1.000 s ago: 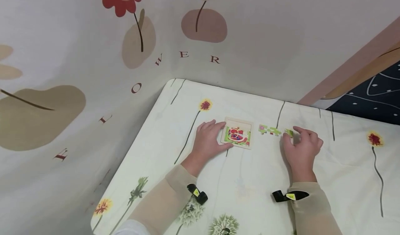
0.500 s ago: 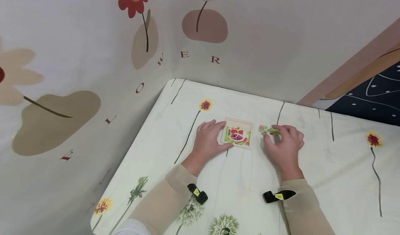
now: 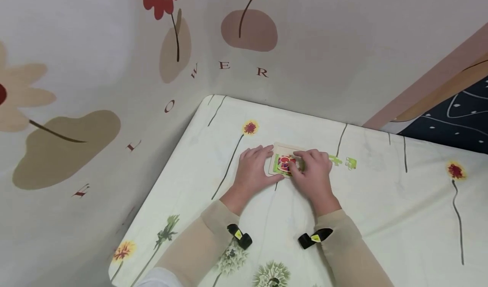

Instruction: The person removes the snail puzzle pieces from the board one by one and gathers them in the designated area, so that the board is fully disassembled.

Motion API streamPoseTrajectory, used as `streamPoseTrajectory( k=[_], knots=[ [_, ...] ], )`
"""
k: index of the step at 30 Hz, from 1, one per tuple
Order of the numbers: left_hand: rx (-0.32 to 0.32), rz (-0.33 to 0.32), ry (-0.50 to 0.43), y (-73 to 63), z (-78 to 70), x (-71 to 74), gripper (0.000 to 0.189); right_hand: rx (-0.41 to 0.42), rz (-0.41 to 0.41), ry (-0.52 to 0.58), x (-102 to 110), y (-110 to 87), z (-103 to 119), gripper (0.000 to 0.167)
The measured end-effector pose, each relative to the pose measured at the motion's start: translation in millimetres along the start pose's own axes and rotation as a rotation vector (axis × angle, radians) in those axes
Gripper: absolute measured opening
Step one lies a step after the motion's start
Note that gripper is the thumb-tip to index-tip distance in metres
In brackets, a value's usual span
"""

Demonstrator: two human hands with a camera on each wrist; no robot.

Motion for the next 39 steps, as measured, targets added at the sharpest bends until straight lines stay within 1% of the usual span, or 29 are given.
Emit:
streamPoseTrajectory(
  k=[3, 7, 13, 22, 28, 32, 39],
  knots=[
    [-0.015, -0.014, 0.010, -0.2, -0.4, 0.5, 0.090, 0.029, 0.034, 0.014, -8, 3.3, 7, 0.028],
    [-0.033, -0.032, 0.014, -0.3, -1.1, 1.1, 0.085, 0.031, 0.086, 0.012, -15, 5.5, 12, 0.030],
    [-0.049, -0.049, 0.022, -0.9, -1.3, 1.6, 0.082, -0.022, 0.136, 0.001, -17, 7.4, 13, 0.032],
    [-0.047, -0.047, 0.021, -1.4, -0.1, 1.1, 0.081, -0.078, 0.166, 0.010, -19, 8.3, 11, 0.031],
    [-0.043, -0.036, 0.019, -0.8, -0.4, 0.8, 0.080, -0.093, 0.163, 0.027, -19, 9.6, 11, 0.030],
    [-0.043, -0.030, 0.018, -0.6, -0.8, 0.7, 0.080, -0.087, 0.141, 0.044, -19, 9.3, 10, 0.030],
    [-0.044, -0.028, 0.028, -0.7, -1.3, 1.3, 0.080, -0.011, 0.072, 0.072, -17, 8.2, 11, 0.029]
  ],
)
Point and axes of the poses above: each hand's wrist, its own y-axis towards the middle knuckle, its own x-axis out of the back of the hand, z = x × y, the point moved 4 cm from there along y, towards the middle knuckle, and after that the axes turned 7 degrees about x, right-handed, at the moved point
